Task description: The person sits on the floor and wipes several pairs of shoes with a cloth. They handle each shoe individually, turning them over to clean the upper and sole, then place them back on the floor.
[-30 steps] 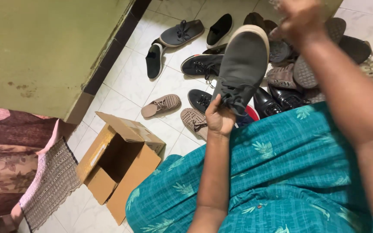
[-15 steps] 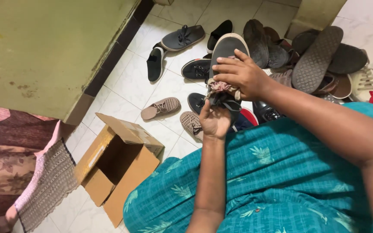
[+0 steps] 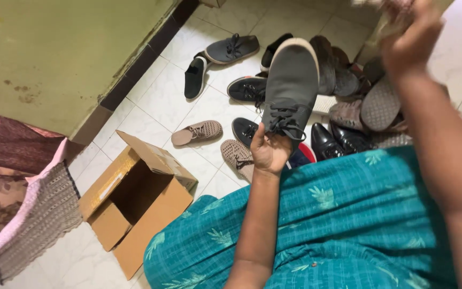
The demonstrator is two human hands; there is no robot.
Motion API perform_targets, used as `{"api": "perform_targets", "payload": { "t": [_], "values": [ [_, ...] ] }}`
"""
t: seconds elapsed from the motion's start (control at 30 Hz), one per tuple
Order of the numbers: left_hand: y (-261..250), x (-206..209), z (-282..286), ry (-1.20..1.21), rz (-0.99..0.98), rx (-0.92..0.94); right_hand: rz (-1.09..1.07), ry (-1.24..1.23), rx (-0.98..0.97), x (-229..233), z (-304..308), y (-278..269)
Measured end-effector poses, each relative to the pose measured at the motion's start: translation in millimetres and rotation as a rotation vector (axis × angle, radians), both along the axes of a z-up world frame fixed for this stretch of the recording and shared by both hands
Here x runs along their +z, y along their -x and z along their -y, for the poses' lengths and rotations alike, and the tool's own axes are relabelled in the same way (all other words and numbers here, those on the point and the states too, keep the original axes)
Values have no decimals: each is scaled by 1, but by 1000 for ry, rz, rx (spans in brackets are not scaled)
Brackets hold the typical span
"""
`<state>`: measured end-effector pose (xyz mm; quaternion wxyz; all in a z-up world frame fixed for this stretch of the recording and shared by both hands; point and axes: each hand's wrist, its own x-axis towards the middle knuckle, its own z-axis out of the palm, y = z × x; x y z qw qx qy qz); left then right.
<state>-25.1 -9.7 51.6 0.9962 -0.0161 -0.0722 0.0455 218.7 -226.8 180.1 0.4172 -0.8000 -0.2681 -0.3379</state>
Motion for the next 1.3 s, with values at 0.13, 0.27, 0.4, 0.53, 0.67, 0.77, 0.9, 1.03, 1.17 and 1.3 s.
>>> {"api": "perform_targets", "payload": {
  "t": [0.13, 0.27, 0.4, 0.53, 0.67, 0.77, 0.9, 1.03, 1.17, 1.3],
  "values": [
    [-9, 20, 8, -60, -26, 56, 288, 113, 380, 30, -61, 85],
    [-10, 3, 16, -87, -14, 37, 64, 514, 644, -16, -91, 103],
    [-7, 5, 20, -218, -57, 31, 79, 547, 615, -20, -86, 55],
    [-1, 15, 20, -221, -30, -13, 83, 459, 205, -21, -46, -2],
    [-4, 4, 10, -187, -77, 10, 2, 216, 38, -2, -24, 1],
    [-10, 3, 4, -189, -92, 55, 40, 220, 165, 8, -50, 48],
    [-12, 21, 9, -246, -83, 43, 19, 602, 589, 4, -96, 126],
    [-6, 3, 17, -88, -197, 54, 25, 735, 582, -43, -95, 77],
    [1, 9, 18, -230, -94, 15, 69, 548, 145, -35, -43, -12],
    [3, 19, 11, -194, -110, 29, 9, 252, -59, -14, -10, -18]
  ]
}}
